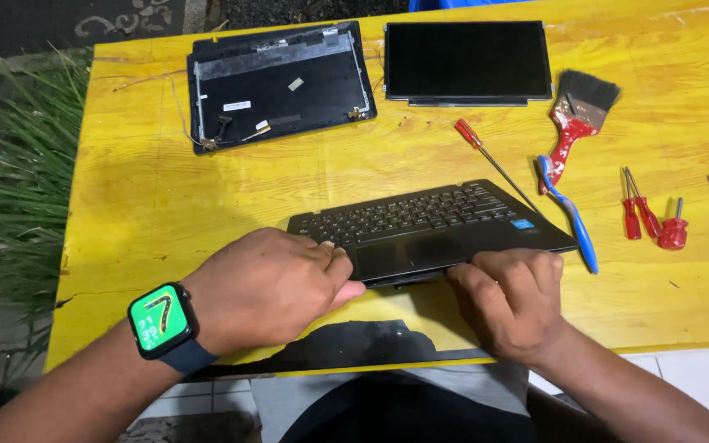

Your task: Removing the keyboard cover and disconnecting internal ribbon cables from a laptop during disassembly.

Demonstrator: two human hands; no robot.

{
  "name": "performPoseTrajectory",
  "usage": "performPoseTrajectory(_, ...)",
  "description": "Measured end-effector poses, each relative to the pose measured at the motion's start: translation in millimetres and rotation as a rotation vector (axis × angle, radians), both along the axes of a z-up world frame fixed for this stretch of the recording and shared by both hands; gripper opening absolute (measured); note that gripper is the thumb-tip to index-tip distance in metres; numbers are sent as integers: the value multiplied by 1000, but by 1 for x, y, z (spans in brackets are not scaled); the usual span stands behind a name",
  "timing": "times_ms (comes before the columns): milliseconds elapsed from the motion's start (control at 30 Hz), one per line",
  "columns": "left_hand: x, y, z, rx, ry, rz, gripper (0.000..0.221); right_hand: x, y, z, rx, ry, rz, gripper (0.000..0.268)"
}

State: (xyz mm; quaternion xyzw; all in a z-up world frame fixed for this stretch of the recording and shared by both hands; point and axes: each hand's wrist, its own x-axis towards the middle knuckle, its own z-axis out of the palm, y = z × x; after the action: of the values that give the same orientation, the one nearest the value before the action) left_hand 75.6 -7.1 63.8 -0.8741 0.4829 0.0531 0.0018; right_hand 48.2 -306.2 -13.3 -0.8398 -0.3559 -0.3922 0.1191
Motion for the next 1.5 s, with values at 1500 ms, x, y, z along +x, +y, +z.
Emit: performPoseTrajectory(1500,-61,47,-17,-586,137,498,44,9,-20,-23,70,61,222,14)
